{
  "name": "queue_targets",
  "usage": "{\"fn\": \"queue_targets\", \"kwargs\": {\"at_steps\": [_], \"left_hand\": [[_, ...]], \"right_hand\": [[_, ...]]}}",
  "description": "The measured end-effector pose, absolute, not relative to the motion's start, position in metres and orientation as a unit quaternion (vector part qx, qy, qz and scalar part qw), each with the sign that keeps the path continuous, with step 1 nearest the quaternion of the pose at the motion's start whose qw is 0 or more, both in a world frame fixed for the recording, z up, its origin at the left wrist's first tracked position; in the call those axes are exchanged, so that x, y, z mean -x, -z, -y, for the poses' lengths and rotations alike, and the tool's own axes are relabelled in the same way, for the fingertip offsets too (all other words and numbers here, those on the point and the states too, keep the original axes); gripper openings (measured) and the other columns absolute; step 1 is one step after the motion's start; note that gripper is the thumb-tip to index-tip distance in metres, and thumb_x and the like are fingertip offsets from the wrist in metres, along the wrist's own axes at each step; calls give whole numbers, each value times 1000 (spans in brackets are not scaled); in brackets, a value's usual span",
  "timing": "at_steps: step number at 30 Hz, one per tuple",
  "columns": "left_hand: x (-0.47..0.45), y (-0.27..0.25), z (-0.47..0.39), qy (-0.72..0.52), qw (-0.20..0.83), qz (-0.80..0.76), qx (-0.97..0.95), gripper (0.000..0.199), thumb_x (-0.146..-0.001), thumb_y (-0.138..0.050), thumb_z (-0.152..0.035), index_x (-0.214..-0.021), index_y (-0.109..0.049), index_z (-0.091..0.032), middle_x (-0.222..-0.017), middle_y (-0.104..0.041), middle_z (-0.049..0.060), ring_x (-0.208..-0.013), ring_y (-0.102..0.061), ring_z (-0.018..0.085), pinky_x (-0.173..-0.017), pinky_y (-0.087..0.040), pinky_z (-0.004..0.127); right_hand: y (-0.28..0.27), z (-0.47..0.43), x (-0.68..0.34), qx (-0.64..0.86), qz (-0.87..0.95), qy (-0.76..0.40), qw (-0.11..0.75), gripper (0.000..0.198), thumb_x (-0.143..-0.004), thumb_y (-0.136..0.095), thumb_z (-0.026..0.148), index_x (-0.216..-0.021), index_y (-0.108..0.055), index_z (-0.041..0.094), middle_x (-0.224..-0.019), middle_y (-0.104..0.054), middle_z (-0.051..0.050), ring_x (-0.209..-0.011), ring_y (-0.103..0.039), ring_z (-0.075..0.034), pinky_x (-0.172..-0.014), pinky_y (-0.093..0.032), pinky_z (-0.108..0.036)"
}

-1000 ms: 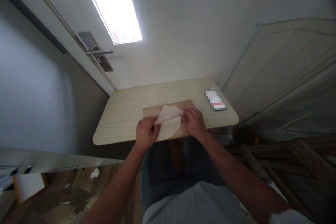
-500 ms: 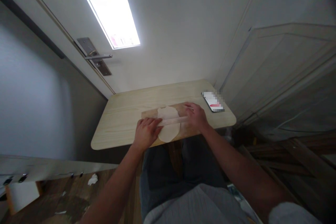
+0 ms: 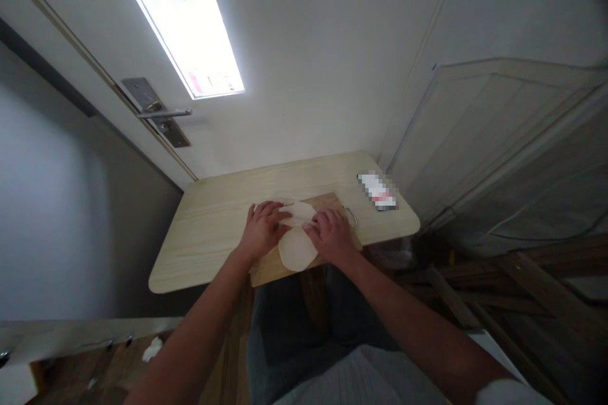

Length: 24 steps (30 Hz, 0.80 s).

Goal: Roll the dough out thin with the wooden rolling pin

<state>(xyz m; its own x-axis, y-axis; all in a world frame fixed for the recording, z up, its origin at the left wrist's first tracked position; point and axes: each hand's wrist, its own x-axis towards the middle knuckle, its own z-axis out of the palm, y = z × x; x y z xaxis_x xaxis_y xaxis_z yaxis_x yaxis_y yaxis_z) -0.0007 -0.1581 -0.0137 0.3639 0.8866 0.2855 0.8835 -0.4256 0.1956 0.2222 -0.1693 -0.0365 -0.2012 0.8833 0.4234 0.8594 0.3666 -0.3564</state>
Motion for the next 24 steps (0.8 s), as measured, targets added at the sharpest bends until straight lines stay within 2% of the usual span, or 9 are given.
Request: {"fn": "queue_targets", "kwargs": {"at_steps": [3, 6, 8, 11, 14, 16, 24], "left_hand": [[-3, 16, 166, -205, -4, -555, -806, 31, -91, -63, -40, -121, -67, -35, -140, -59, 4, -134, -46, 31, -115, -27, 60], [0, 18, 186, -262, -11, -596, -759, 47, -89, -64, -44, -134, -58, -31, -144, -55, 8, -135, -45, 31, -115, -29, 57], [7, 22, 204, -290, 7, -608, -739, 54, -88, -64, -41, -139, -52, -27, -143, -56, 10, -134, -47, 30, -113, -34, 53], [17, 28, 230, -265, 78, -598, -753, 51, -88, -64, -34, -137, -53, -27, -138, -61, 9, -130, -51, 29, -112, -36, 54], [13, 30, 247, -209, 124, -600, -762, 49, -87, -64, -29, -135, -56, -33, -139, -61, 5, -134, -48, 30, -116, -24, 64], [1, 28, 253, -202, 126, -607, -759, 47, -86, -66, -28, -132, -58, -34, -138, -62, 5, -136, -47, 30, -117, -19, 66], [-71, 24, 265, -248, 51, -659, -709, 35, -83, -73, -38, -117, -69, -29, -126, -65, 8, -122, -57, 28, -116, -29, 58]], "right_hand": [[42, 171, -227, 544, 790, -38, 281, 29, -89, -63, 49, -97, -64, 21, -102, -66, -10, -101, -54, -28, -89, -41, -41], [48, 169, -236, 529, 799, -53, 279, 24, -90, -62, 44, -100, -63, 22, -105, -66, -10, -103, -54, -28, -93, -40, -43], [52, 168, -242, 532, 794, -62, 289, 25, -91, -60, 44, -101, -62, 21, -105, -66, -10, -102, -54, -28, -95, -40, -44], [58, 168, -249, 555, 766, -64, 318, 26, -93, -58, 44, -100, -62, 19, -100, -66, -11, -101, -54, -28, -97, -40, -46], [63, 168, -250, 563, 742, -66, 357, 25, -94, -55, 43, -98, -62, 19, -99, -66, -11, -100, -54, -28, -95, -41, -45], [65, 168, -250, 560, 732, -68, 382, 26, -94, -54, 44, -98, -61, 19, -98, -65, -11, -99, -55, -27, -94, -43, -44], [64, 165, -254, 538, 739, -107, 392, 28, -93, -57, 45, -99, -63, 19, -98, -68, -10, -98, -57, -27, -94, -44, -44]]}}
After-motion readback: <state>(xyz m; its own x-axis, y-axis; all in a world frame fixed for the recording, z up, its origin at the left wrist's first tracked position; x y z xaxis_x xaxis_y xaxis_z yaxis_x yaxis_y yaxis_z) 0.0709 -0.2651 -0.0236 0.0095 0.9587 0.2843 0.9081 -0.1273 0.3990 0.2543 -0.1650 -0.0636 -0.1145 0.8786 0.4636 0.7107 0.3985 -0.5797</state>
